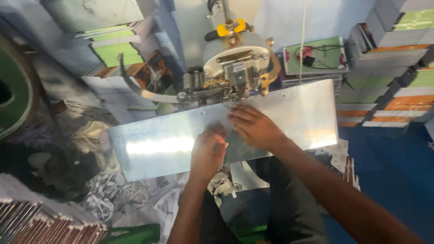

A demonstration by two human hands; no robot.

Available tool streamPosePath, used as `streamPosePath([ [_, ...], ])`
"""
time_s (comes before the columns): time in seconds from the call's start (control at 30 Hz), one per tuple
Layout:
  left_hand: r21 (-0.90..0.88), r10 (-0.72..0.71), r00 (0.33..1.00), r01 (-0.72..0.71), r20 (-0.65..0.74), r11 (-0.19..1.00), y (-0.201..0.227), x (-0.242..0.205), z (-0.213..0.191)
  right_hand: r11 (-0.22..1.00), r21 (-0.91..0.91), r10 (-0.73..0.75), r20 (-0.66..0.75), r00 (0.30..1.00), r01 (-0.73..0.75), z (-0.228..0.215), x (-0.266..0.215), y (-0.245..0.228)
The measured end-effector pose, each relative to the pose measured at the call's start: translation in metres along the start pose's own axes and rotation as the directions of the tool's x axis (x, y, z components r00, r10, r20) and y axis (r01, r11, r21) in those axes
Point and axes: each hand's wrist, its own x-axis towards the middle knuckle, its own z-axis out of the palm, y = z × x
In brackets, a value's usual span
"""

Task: The person repeatedly places book covers onto a binding machine, presses the handle to secure the binding, and then removes the finished books. The process is repeated for multiple copies.

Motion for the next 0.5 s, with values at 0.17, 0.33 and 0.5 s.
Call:
streamPosePath([
  [0.17, 0.056, -0.054, 0.997, 0.056, -0.048, 0.997, -0.005, -0.016, -0.050, 0.991, -0.036, -0.128, 0.065, 0.990, 0.131, 0.032, 0.029, -0.027],
  [0.33, 0.142, -0.032, 0.993, 0.048, -0.114, 0.989, -0.006, -0.030, -0.090, 0.999, -0.037, -0.004, 0.073, 0.997, 0.007, 0.051, 0.052, -0.050],
  [0.5, 0.176, -0.066, 0.990, 0.087, -0.124, 0.981, -0.010, -0.032, -0.116, 0.999, -0.045, 0.008, 0.126, 0.992, -0.002, 0.065, 0.075, -0.048],
])
